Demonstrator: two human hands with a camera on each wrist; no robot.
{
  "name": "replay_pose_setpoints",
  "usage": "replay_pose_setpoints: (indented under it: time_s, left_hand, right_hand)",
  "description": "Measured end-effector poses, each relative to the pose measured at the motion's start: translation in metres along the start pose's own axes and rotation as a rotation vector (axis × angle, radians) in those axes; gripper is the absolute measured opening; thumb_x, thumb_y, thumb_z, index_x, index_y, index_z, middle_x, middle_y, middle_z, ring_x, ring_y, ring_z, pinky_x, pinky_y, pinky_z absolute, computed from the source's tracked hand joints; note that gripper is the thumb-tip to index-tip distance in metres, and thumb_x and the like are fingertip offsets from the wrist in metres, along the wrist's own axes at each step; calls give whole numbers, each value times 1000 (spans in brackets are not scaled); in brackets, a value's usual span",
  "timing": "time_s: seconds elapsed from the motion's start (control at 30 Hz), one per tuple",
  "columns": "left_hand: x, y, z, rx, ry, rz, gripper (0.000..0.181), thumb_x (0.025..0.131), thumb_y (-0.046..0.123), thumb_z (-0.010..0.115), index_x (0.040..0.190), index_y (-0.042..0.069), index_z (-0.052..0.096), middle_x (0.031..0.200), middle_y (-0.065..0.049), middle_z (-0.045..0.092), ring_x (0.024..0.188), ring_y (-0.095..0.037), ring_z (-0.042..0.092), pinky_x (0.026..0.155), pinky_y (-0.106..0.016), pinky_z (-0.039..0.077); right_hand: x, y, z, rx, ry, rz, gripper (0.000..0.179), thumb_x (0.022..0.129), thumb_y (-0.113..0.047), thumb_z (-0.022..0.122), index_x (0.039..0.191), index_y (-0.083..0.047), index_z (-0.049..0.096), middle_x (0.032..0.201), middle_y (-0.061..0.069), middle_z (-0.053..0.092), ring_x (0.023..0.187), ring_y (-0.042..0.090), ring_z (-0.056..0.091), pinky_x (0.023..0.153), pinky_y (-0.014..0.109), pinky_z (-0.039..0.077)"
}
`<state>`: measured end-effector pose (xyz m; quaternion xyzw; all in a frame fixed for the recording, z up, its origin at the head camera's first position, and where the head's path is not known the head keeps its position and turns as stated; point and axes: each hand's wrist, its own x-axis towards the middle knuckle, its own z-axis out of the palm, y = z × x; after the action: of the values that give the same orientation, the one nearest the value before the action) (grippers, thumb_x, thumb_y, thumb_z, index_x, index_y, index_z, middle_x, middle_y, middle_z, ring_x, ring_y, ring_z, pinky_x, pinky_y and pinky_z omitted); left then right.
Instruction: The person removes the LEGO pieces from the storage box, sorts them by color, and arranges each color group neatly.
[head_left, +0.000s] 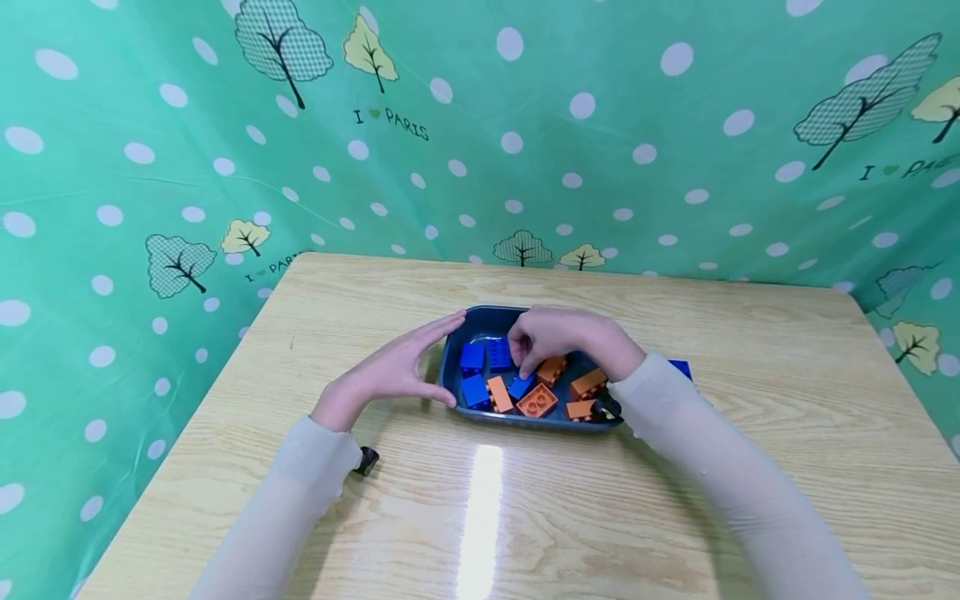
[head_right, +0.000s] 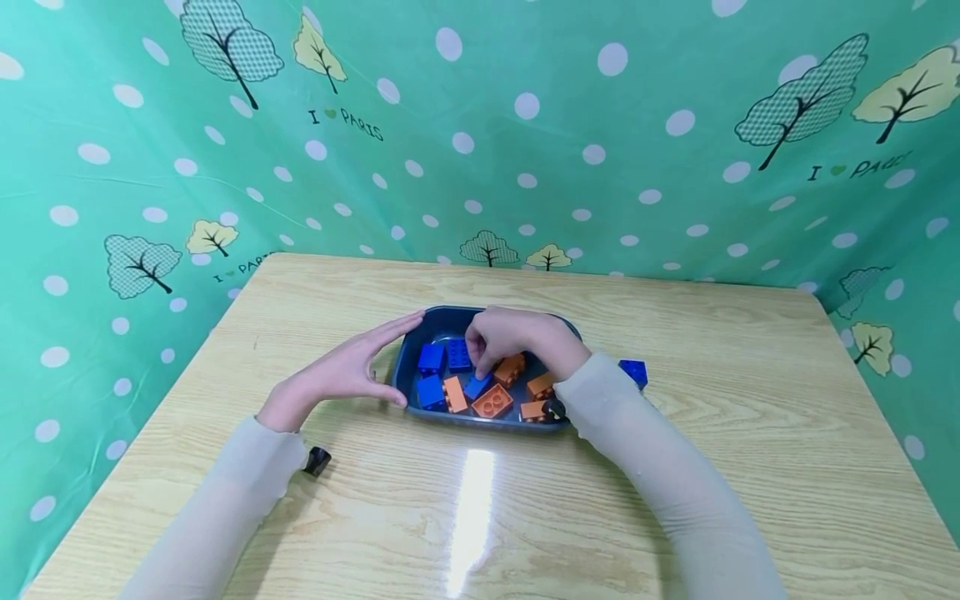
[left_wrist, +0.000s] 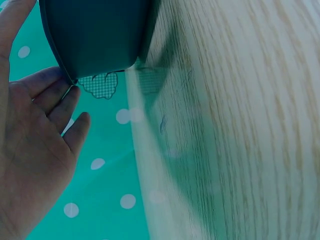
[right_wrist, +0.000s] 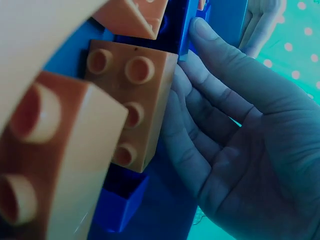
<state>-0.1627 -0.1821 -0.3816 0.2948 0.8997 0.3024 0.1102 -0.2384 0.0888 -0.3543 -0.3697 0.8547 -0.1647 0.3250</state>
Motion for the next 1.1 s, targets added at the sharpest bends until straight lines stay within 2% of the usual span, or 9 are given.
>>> replay_pose_setpoints:
  time_s: [0.37,0.67,0.87,1.1]
  left_hand:
    - [-1,0,1,9,8,-7,117,69,47,89,160,16,22,168,-2,18,154,-30,24,122,-56,27]
    - [-1,1,0,24,8,-9,118,69,49,88,160,16,22,168,-2,18,154,-31,24,122,-57,27]
    - [0,1,-1,25,1,-21,118,69,51,88,160,17,21,169,-1,17,154,-30,24,122,-57,28]
    - [0,1,0,18,0,-25,117,69,50,88,160,17,22,169,0,17,154,-30,23,122,-57,28]
  right_hand:
    - [-2,-4,2,15,-67,12,14,85,-22,80,77,-18,69,78,-4,65,72,12,56,67,24,47]
    - [-6,-13,3,-21,-113,35,17,85,-22,80,75,-18,67,77,-5,63,71,13,53,65,25,44]
    - [-9,-16,1,-42,-128,45,18,85,-20,80,73,-18,67,81,-5,66,72,13,54,63,25,42]
    - [-8,-17,2,-57,-167,67,13,85,-22,80,79,-20,68,89,-5,66,79,14,55,68,26,43]
